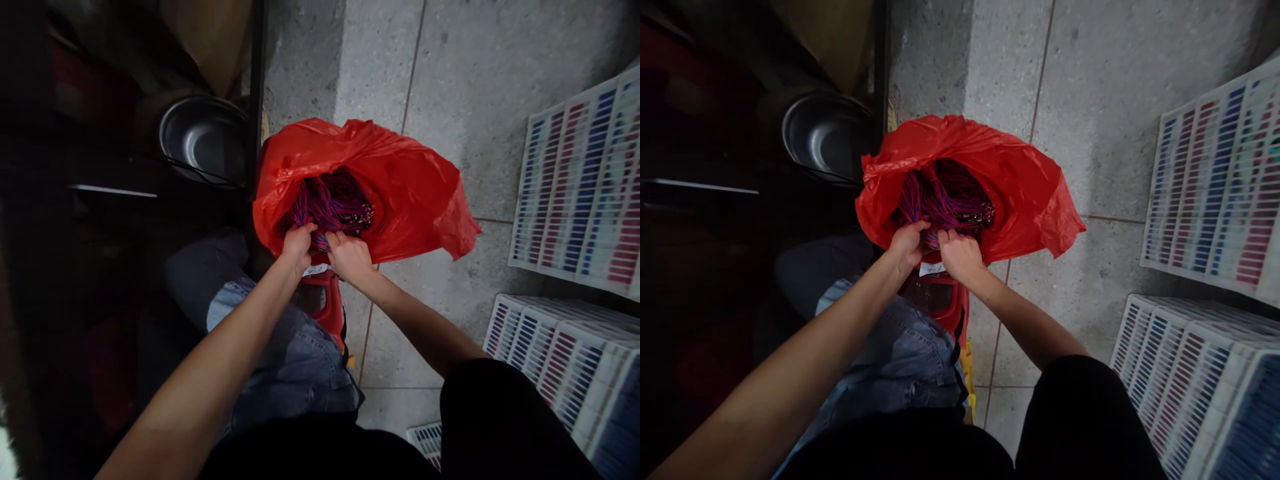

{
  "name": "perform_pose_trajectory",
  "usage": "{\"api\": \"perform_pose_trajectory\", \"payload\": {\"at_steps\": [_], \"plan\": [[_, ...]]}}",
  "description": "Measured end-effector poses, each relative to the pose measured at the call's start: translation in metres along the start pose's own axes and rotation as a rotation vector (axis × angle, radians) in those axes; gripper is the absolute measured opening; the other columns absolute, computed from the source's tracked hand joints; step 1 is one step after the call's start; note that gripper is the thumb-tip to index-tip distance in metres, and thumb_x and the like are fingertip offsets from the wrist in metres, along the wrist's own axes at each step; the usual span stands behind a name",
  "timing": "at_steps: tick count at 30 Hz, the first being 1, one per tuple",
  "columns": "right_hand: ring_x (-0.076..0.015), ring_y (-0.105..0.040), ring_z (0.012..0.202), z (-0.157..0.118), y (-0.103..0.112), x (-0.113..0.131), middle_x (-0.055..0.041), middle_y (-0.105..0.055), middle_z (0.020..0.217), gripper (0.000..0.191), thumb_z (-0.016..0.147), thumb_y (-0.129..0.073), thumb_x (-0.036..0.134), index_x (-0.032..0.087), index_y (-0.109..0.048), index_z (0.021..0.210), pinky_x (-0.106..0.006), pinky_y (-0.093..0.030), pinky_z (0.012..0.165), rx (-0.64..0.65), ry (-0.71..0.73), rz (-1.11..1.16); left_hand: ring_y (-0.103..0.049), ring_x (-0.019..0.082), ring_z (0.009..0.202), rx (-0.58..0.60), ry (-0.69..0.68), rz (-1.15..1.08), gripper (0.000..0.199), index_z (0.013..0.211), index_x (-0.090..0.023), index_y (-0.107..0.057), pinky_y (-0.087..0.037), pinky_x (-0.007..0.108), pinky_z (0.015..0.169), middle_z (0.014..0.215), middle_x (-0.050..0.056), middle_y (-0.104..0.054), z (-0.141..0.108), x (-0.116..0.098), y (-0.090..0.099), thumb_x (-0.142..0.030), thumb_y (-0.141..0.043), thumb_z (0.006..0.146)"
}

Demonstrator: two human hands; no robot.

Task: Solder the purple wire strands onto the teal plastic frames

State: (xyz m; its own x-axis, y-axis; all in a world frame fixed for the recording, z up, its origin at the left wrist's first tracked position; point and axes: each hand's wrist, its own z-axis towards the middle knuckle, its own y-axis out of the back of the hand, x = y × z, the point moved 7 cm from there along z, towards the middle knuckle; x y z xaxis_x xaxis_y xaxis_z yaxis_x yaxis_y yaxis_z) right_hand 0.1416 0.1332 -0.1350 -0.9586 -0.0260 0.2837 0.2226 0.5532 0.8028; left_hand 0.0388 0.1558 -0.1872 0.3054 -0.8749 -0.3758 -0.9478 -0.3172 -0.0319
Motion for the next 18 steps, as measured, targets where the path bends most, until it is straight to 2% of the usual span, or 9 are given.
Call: {"api": "perform_pose_trajectory", "payload": {"at_steps": [2, 5, 7, 9, 11, 13, 14, 16, 18], "plan": [[-0.0272, -0.065, 0.098, -0.01, 0.009, 0.008, -0.013, -0.069, 0.108, 0.044, 0.091, -0.041, 0.028, 0.018, -0.046, 0.134, -0.035, -0.048, 0.082, -0.04, -0.032, 0.103, -0.068, 0.019, 0.071, 0.15, 0.032, -0.038, 0.013, 0.085, -0.018, -0.061, -0.056, 0.034, 0.075, 0.064, 0.0, -0.065, -0.015, -0.006, -0.002, -0.023, -0.066, 0.074], [-0.0244, -0.067, 0.094, -0.021, 0.019, 0.028, -0.0105, -0.071, 0.104, 0.045, 0.093, -0.04, 0.038, 0.019, -0.046, 0.134, -0.033, -0.049, 0.08, -0.094, -0.013, 0.283, -0.069, 0.025, 0.084, 0.397, 0.109, -0.05, 0.017, 0.079, -0.017, -0.063, -0.055, 0.04, 0.08, 0.073, 0.007, -0.069, -0.041, -0.021, -0.006, -0.034, -0.064, 0.08], [-0.0219, -0.066, 0.093, -0.022, 0.027, 0.044, -0.0091, -0.07, 0.105, 0.044, 0.092, -0.044, 0.043, 0.019, -0.053, 0.127, -0.031, -0.049, 0.08, -0.125, 0.142, 0.437, -0.069, 0.024, 0.085, 0.434, 0.081, -0.04, 0.013, 0.079, -0.017, -0.063, -0.054, 0.041, 0.082, 0.07, 0.007, -0.069, -0.049, -0.042, 0.0, -0.027, -0.057, 0.085], [-0.0181, -0.066, 0.088, -0.014, 0.039, 0.047, -0.0062, -0.07, 0.1, 0.038, 0.091, -0.047, 0.047, 0.019, -0.062, 0.112, -0.027, -0.049, 0.078, -0.201, 0.279, 0.619, -0.067, 0.018, 0.072, 0.377, 0.012, -0.022, 0.017, 0.077, -0.018, -0.063, -0.053, 0.038, 0.083, 0.057, 0.002, -0.061, -0.051, -0.068, 0.013, -0.02, -0.051, 0.088], [-0.0153, -0.065, 0.083, 0.008, 0.051, 0.022, -0.0044, -0.071, 0.093, 0.035, 0.093, -0.043, 0.045, 0.019, -0.067, 0.097, -0.026, -0.049, 0.077, -0.367, 0.203, 0.728, -0.058, 0.012, 0.054, 0.318, -0.035, 0.005, 0.025, 0.072, -0.019, -0.061, -0.051, 0.034, 0.082, 0.044, -0.003, -0.046, -0.052, -0.093, 0.026, -0.02, -0.046, 0.092], [-0.0163, -0.065, 0.086, 0.039, 0.058, -0.016, -0.0059, -0.071, 0.094, 0.033, 0.095, -0.039, 0.035, 0.017, -0.067, 0.096, -0.028, -0.048, 0.082, -0.552, -0.051, 0.69, -0.047, 0.008, 0.044, 0.301, -0.057, 0.035, 0.029, 0.071, -0.018, -0.06, -0.05, 0.03, 0.078, 0.039, -0.005, -0.034, -0.055, -0.113, 0.033, -0.022, -0.044, 0.094], [-0.0179, -0.064, 0.094, 0.059, 0.057, -0.029, -0.0075, -0.07, 0.1, 0.029, 0.094, -0.043, 0.03, 0.016, -0.067, 0.097, -0.03, -0.046, 0.088, -0.577, -0.128, 0.638, -0.043, 0.007, 0.042, 0.304, -0.063, 0.047, 0.03, 0.071, -0.018, -0.059, -0.05, 0.029, 0.075, 0.039, -0.006, -0.031, -0.057, -0.12, 0.034, -0.023, -0.043, 0.095], [-0.0219, -0.064, 0.097, 0.105, 0.048, -0.043, -0.0101, -0.07, 0.104, 0.026, 0.089, -0.051, 0.032, 0.014, -0.067, 0.1, -0.033, -0.046, 0.089, -0.448, -0.186, 0.573, -0.037, 0.005, 0.038, 0.325, -0.063, 0.074, 0.03, 0.074, -0.017, -0.059, -0.048, 0.025, 0.065, 0.039, -0.007, -0.03, -0.063, -0.131, 0.033, -0.026, -0.041, 0.097], [-0.0258, -0.064, 0.096, 0.145, 0.037, -0.047, -0.0127, -0.069, 0.102, 0.032, 0.083, -0.06, 0.039, 0.012, -0.067, 0.1, -0.035, -0.047, 0.086, -0.288, -0.192, 0.577, -0.03, 0.004, 0.034, 0.374, -0.052, 0.094, 0.03, 0.076, -0.016, -0.058, -0.045, 0.022, 0.053, 0.039, -0.008, -0.031, -0.07, -0.137, 0.027, -0.027, -0.039, 0.097]]}}
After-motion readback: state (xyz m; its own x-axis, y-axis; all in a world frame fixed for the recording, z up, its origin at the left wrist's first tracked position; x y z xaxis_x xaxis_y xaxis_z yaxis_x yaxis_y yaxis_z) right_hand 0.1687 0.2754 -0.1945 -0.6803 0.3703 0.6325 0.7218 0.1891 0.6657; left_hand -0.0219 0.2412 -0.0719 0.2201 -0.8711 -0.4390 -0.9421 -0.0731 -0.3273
